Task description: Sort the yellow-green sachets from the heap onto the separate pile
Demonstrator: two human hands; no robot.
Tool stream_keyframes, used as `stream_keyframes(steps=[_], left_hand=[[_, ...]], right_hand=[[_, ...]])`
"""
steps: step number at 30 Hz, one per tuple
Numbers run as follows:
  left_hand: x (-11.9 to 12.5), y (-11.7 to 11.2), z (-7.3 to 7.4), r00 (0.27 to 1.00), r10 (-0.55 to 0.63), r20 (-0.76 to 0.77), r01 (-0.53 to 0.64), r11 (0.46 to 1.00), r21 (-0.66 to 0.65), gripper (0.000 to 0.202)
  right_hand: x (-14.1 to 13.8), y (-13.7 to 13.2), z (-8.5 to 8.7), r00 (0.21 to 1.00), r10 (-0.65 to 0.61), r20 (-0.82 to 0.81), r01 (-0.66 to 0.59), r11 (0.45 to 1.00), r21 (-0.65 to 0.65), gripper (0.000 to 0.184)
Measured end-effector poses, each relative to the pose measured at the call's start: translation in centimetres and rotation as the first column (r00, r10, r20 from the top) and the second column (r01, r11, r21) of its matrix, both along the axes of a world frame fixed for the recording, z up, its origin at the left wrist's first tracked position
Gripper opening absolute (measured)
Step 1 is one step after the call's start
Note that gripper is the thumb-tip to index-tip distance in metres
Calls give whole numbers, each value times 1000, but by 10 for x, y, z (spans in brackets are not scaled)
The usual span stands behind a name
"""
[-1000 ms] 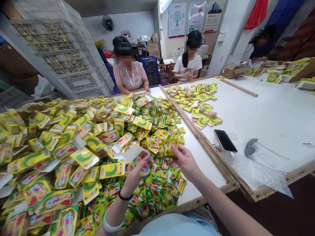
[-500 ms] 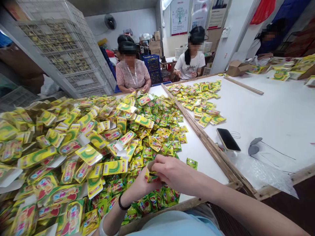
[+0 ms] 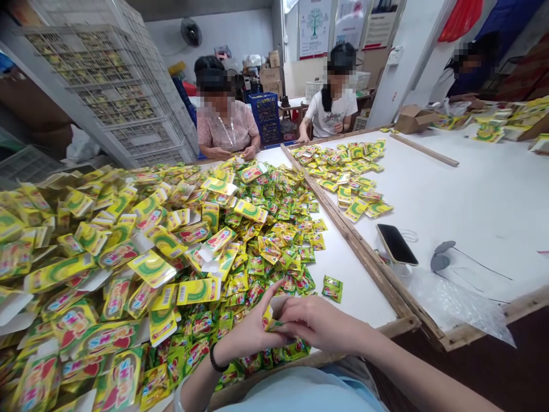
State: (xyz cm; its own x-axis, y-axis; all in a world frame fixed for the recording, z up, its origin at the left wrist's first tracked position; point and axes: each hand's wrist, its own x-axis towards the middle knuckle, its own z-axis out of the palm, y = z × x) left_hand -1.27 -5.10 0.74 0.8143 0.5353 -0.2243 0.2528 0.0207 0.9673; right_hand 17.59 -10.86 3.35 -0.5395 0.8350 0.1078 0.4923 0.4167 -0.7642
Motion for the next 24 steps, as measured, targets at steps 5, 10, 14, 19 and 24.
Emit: stream_keyframes(steps=[5,10,14,19,24], left_hand=[[-28,24,-31,923,342,-175,-137,719,681,64],[-62,44,-79,794,533,-293,23,454,891,52],[-66,49,-95,794,582,-178,-65,373,926,47],[-68,55,-83,709,703,57,-529,477,702,35],[-43,54,-63,443,881,163,-896,434,94,48]], right_hand=[[67,52,-3,732,-680,48,568,648,507,23],[33,109,-29,780,-620,86,429,630,647,36],[-46,128,-72,926,-342,160,190,788,585,34],[-50,130,-87,954,-297,39,244,846,475,11],[-36,102,-63,873,-446,-198,482,850,211,25]])
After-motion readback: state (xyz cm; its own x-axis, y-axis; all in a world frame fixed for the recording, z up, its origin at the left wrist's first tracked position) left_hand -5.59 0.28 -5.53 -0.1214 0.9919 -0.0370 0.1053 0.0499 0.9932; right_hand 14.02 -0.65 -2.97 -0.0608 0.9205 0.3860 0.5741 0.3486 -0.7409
